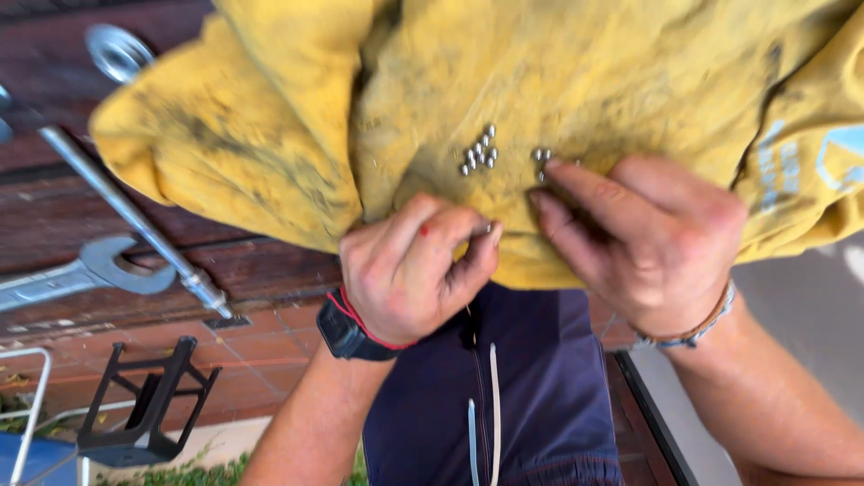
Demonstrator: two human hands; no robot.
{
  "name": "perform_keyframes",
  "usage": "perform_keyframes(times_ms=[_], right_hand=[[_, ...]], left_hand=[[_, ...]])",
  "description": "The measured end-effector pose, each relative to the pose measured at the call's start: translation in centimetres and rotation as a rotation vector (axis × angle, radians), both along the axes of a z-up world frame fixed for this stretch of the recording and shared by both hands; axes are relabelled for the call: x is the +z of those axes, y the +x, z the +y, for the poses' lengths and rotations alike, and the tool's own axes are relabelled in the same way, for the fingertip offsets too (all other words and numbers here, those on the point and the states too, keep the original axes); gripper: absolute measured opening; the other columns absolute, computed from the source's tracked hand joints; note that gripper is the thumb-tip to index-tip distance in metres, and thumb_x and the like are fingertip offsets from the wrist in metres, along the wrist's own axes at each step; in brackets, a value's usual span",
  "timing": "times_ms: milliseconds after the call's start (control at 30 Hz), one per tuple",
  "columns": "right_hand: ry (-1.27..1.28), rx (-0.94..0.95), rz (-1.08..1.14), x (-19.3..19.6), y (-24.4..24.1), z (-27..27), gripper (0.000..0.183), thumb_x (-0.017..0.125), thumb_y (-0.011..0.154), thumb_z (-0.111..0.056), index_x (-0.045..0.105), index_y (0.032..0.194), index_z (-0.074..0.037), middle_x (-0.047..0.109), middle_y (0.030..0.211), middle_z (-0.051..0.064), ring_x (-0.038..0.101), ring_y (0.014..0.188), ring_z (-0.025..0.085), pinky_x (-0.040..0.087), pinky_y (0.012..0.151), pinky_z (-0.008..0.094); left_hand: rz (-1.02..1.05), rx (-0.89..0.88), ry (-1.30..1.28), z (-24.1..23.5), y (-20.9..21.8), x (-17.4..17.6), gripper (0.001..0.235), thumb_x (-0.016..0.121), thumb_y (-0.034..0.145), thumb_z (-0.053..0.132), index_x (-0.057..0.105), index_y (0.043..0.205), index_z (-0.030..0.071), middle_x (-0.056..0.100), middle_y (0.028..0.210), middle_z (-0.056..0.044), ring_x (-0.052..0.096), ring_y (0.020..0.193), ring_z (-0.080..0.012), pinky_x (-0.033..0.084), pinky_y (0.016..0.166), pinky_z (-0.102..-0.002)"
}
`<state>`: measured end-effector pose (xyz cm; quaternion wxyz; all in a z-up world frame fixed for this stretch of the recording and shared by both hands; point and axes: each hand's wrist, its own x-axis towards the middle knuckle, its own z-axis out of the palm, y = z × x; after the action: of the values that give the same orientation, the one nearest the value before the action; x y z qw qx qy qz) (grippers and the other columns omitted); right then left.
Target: The person gathers small metal ball bearings from a yellow cloth on a wooden table, then transfers them into their left palm and arranges them into small groups. The person continues to pick up remaining bearings from the cloth and add them to the palm until most are collected.
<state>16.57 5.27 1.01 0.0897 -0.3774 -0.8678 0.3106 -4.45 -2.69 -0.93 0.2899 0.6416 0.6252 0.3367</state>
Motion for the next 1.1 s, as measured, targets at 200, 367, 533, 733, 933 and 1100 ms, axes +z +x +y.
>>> perform_keyframes(times_ms=[200,367,533,733,933,1100], right_hand=[[0.04,0.029,-0.059,1.0,-0.4,-0.4,0.013,0.088,0.1,-0.01,0.082,0.105,0.0,0.061,0.072,0.005,0.053,0.057,0.018,0.039,0.047,0.033],[-0.021,-0.008,-0.025,2.2,0.8,-1.7,0.013,0.089,0.096,-0.007,0.081,0.102,0.001,0.062,0.07,0.008,0.058,0.059,0.021,0.042,0.05,0.035],[-0.056,-0.045,-0.166,2.6,2.0,-2.8,0.031,0.086,0.098,-0.027,0.079,0.12,-0.005,0.051,0.066,0.001,0.046,0.053,0.019,0.039,0.051,0.035],[-0.102,-0.069,-0.215,2.5,2.0,-2.0,0.057,0.088,0.102,-0.038,0.069,0.143,-0.003,0.062,0.069,0.002,0.051,0.053,0.015,0.042,0.052,0.034],[-0.032,0.037,-0.379,2.2,0.8,-0.2,0.071,0.083,0.102,-0.059,0.075,0.15,-0.008,0.065,0.075,0.002,0.055,0.055,0.02,0.04,0.05,0.037],[-0.145,-0.064,-0.273,2.0,1.6,-0.5,0.068,0.096,0.103,-0.035,0.072,0.15,0.008,0.054,0.067,-0.002,0.047,0.054,0.014,0.042,0.054,0.034]], left_hand=[[-0.012,0.022,0.052,-0.1,0.0,-0.4,0.015,0.068,0.101,0.018,0.061,0.092,0.009,0.064,0.082,-0.003,0.056,0.055,-0.0169,0.045,0.051,-0.033],[-0.022,0.001,0.04,0.0,0.0,-0.4,0.015,0.067,0.102,0.016,0.062,0.091,0.008,0.063,0.082,-0.003,0.057,0.057,-0.017,0.046,0.052,-0.032],[0.05,-0.046,-0.054,0.2,0.1,0.3,0.012,0.063,0.105,0.017,0.068,0.102,0.006,0.069,0.09,-0.005,0.065,0.065,-0.0196,0.048,0.057,-0.033],[0.114,-0.142,-0.064,0.6,-0.2,0.9,0.011,0.065,0.105,0.013,0.068,0.099,0.004,0.06,0.084,-0.004,0.059,0.063,-0.0184,0.048,0.056,-0.032],[-0.021,-0.069,-0.143,0.5,-0.3,0.8,0.007,0.071,0.102,0.008,0.066,0.101,0.003,0.066,0.088,-0.005,0.062,0.061,-0.0176,0.05,0.056,-0.033],[-0.076,-0.022,-0.115,1.0,-0.3,0.7,0.011,0.071,0.101,0.008,0.065,0.094,0.003,0.066,0.086,-0.005,0.061,0.064,-0.0172,0.051,0.058,-0.032]])
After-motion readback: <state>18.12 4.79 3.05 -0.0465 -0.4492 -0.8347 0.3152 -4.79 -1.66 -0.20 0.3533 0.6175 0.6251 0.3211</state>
